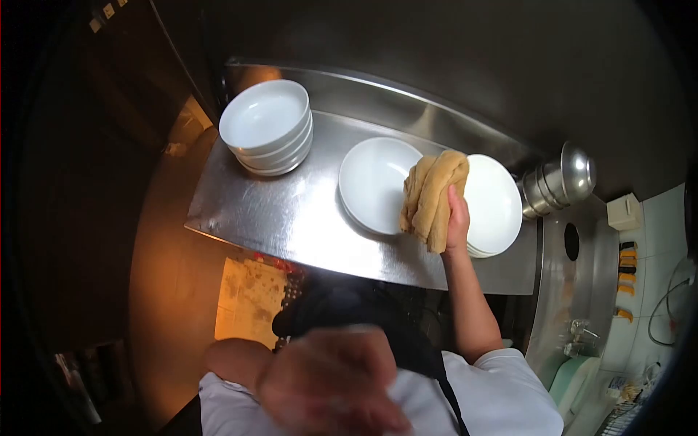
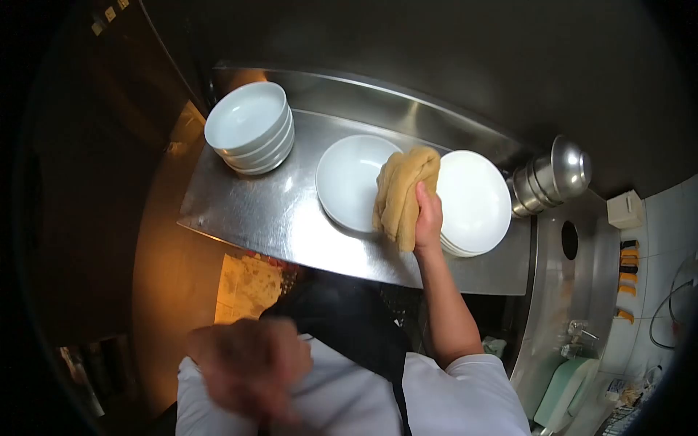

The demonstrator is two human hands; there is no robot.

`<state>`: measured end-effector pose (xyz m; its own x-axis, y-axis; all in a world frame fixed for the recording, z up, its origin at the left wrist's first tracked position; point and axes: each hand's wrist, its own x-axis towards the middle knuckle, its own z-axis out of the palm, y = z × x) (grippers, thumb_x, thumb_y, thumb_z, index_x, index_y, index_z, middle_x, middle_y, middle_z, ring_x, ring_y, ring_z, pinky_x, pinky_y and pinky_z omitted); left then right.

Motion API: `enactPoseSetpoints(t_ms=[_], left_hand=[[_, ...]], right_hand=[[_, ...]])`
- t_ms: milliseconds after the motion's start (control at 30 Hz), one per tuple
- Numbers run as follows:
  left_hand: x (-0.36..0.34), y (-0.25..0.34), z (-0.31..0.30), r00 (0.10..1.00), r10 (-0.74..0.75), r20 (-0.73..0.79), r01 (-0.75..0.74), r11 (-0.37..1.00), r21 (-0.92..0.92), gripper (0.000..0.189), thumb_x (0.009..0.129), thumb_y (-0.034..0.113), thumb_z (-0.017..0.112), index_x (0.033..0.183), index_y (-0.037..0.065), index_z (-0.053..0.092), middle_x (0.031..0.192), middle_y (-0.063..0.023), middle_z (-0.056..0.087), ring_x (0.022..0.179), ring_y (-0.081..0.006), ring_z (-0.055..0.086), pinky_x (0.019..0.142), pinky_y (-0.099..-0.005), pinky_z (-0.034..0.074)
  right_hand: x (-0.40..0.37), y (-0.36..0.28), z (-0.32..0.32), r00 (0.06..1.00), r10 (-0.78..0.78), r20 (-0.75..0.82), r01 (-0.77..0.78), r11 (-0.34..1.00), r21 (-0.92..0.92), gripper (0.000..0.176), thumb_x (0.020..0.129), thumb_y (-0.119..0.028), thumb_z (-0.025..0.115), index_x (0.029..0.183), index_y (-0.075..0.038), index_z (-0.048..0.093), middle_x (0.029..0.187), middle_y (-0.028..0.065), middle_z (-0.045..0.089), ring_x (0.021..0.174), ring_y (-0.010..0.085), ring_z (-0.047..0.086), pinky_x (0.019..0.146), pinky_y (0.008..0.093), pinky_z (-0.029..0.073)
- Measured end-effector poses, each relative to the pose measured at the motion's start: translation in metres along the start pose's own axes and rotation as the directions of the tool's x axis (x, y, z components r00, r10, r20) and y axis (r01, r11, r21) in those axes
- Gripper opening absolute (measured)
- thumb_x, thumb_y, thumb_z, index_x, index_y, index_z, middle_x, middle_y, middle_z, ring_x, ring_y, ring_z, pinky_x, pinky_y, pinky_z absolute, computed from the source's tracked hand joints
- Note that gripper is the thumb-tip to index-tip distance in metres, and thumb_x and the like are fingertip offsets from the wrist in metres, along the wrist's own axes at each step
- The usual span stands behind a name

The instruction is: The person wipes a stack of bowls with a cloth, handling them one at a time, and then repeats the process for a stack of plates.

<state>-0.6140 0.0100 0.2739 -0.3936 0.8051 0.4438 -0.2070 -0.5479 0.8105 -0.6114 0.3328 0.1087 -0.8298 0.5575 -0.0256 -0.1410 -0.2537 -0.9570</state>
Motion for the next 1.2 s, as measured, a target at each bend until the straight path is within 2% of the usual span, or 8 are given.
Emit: enactPoseSetpoints(t_ms=[200,367,500,600,767,933,1067,1200], left_hand=[[0.030,-0.017,0.030,0.940,0.245,0.237,-0.096,0.858,-0.504,0.015,0.081,0.001,0.084,0.091,0.003,0.073,0.063,-0.0067,0.054,0.051,-0.0145,0.060,0.039,-0.0268,0.041],[0.033,0.008,0.053,0.668,-0.356,0.653,0.604,-0.254,-0.756,0.049,0.076,-0.009,0.084,0.060,0.007,0.040,0.057,-0.0072,0.053,0.045,-0.0132,0.058,0.035,-0.0240,0.037],[0.048,-0.012,0.072,0.988,0.105,0.117,0.054,0.471,-0.880,0.042,0.082,-0.001,0.081,0.061,0.004,0.045,0.055,-0.0040,0.048,0.039,-0.0124,0.045,0.035,-0.0282,0.027],[0.041,-0.006,0.088,0.915,0.306,-0.262,-0.393,0.819,-0.419,0.031,0.086,0.009,0.080,0.066,0.001,0.057,0.056,-0.0009,0.044,0.038,-0.0142,0.036,0.038,-0.0318,0.021],[-0.007,-0.048,0.023,0.938,0.324,0.127,-0.281,0.920,-0.273,0.017,0.089,0.019,0.077,0.088,0.002,0.073,0.076,-0.0046,0.055,0.055,-0.0221,0.050,0.047,-0.0337,0.032],[0.012,-0.092,-0.039,0.864,0.280,-0.417,0.229,0.519,0.823,0.013,0.093,0.007,0.066,0.101,0.000,0.059,0.097,-0.0124,0.060,0.084,-0.0257,0.059,0.077,-0.0373,0.046],[0.012,-0.219,-0.119,0.710,-0.022,-0.704,0.612,0.514,0.601,0.104,0.081,0.031,0.084,0.154,-0.008,0.020,0.155,-0.0296,0.031,0.145,-0.0436,0.032,0.116,-0.0485,0.031],[0.015,-0.251,-0.124,0.706,-0.137,-0.695,0.690,0.354,0.631,0.141,0.072,0.047,0.089,0.157,-0.009,-0.008,0.163,-0.0366,0.010,0.153,-0.0502,0.009,0.123,-0.0576,0.009]], right_hand=[[-0.011,-0.001,0.003,0.993,0.002,-0.118,0.015,0.989,0.149,0.050,0.108,-0.039,0.044,0.128,0.005,0.059,0.114,0.0152,0.069,0.099,0.0211,0.068,0.088,0.0349,0.054],[-0.016,0.001,-0.008,0.994,-0.040,-0.104,0.055,0.988,0.145,0.051,0.109,-0.040,0.042,0.127,0.004,0.059,0.113,0.0145,0.069,0.098,0.0202,0.068,0.087,0.0332,0.054],[-0.018,-0.006,0.000,0.993,-0.032,-0.118,0.052,0.985,0.167,0.050,0.109,-0.040,0.042,0.127,0.004,0.058,0.111,0.0140,0.069,0.096,0.0198,0.068,0.085,0.0329,0.054],[-0.020,-0.011,0.001,0.991,-0.055,-0.120,0.069,0.991,0.116,0.050,0.110,-0.040,0.041,0.127,0.004,0.058,0.110,0.0138,0.069,0.096,0.0199,0.068,0.085,0.0331,0.054],[-0.008,-0.007,0.000,0.989,-0.122,-0.077,0.121,0.992,-0.016,0.046,0.109,-0.036,0.045,0.126,0.005,0.059,0.108,0.0136,0.069,0.095,0.0197,0.068,0.084,0.0333,0.054],[0.038,0.005,0.004,0.924,-0.313,0.219,0.360,0.527,-0.770,0.040,0.098,-0.032,0.062,0.126,-0.003,0.064,0.109,0.0163,0.072,0.102,0.0297,0.068,0.095,0.0421,0.050],[0.076,0.054,0.029,0.697,-0.386,0.605,0.542,-0.268,-0.796,0.050,0.094,-0.037,0.064,0.137,-0.010,0.061,0.124,0.0207,0.068,0.116,0.0394,0.062,0.109,0.0539,0.038],[0.081,0.080,0.058,0.801,-0.329,0.500,0.546,0.060,-0.836,0.054,0.096,-0.042,0.061,0.138,-0.008,0.060,0.125,0.0230,0.067,0.121,0.0387,0.060,0.108,0.0545,0.037]])
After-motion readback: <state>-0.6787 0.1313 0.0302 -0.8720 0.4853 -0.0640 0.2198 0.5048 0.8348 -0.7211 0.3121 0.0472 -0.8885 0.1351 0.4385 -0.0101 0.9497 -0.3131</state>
